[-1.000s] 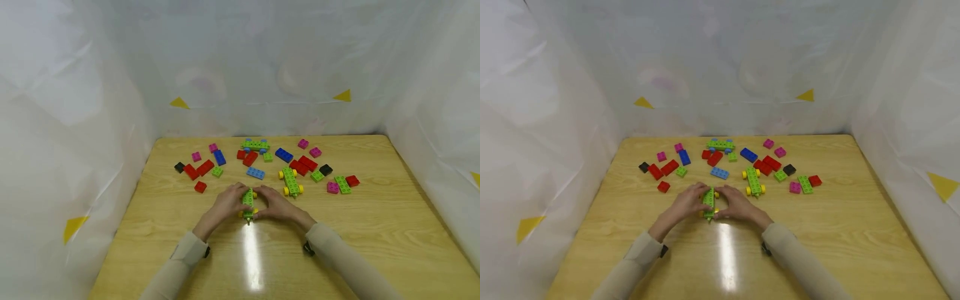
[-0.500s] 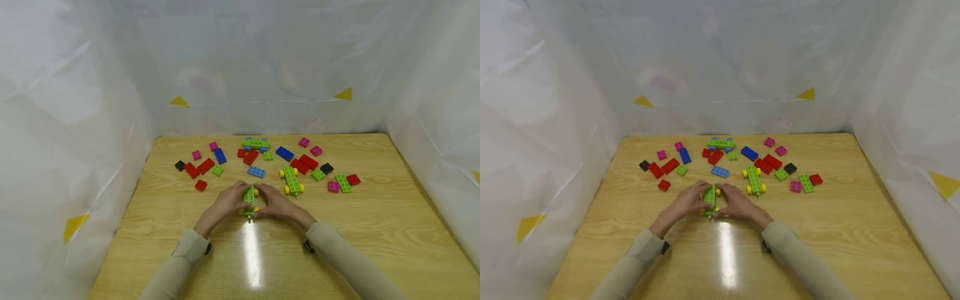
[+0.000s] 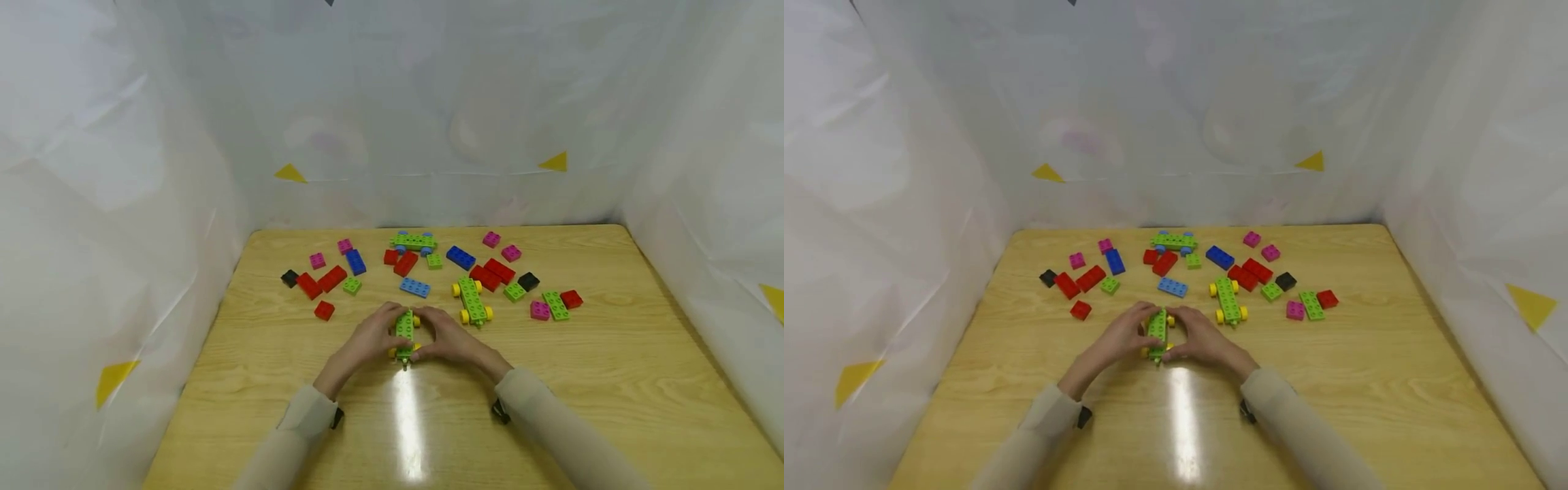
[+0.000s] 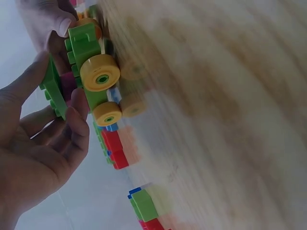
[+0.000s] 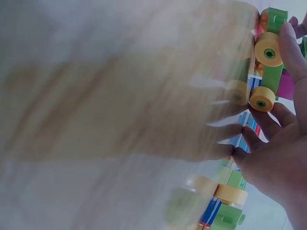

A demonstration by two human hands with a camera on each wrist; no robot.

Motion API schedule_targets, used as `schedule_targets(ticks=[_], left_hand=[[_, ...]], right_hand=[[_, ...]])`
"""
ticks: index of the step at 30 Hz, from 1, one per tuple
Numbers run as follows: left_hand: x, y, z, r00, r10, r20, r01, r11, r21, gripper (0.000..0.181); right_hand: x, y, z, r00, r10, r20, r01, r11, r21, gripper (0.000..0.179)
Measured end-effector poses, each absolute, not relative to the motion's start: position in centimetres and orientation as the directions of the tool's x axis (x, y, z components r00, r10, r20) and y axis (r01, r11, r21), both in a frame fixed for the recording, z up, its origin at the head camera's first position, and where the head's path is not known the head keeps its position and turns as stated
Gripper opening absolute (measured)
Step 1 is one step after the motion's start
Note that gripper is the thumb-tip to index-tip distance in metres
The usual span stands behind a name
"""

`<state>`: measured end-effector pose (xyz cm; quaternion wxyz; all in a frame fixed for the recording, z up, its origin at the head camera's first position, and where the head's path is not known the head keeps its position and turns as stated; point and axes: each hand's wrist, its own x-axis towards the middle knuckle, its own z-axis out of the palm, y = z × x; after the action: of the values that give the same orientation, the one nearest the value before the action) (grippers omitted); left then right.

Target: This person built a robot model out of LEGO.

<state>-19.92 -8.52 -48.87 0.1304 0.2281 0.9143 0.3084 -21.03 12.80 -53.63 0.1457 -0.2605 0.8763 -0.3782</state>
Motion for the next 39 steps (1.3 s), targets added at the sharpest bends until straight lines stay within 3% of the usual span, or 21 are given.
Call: schedule_targets(ticks=[20, 26, 31, 39], left_hand=[[-19.5, -10.1, -49.5, -0.875, 0.485, -0.015, 0.281, 0.531, 0.8, 0.06], [-19.3, -13.4, -48.9, -0.954, 0.277, 0.114, 0.266, 0.609, 0.747, 0.041], [-19.7, -16.7, -49.1, -0.985, 0.048, 0.164, 0.145, 0.74, 0.657, 0.037], [-20.7, -19.0, -50.3, -0.994, -0.087, 0.069, -0.03, 0.812, 0.582, 0.045]], right_hand=[[-21.0, 12.5, -53.3, -0.824, -0.563, -0.056, -0.34, 0.571, -0.747, 0.092], [-21.0, 12.4, -53.1, -0.822, -0.565, -0.067, -0.336, 0.576, -0.745, 0.094], [-20.9, 12.5, -53.0, -0.812, -0.577, -0.082, -0.339, 0.582, -0.739, 0.095], [-20.9, 12.8, -53.4, -0.81, -0.581, -0.084, -0.337, 0.578, -0.743, 0.094]])
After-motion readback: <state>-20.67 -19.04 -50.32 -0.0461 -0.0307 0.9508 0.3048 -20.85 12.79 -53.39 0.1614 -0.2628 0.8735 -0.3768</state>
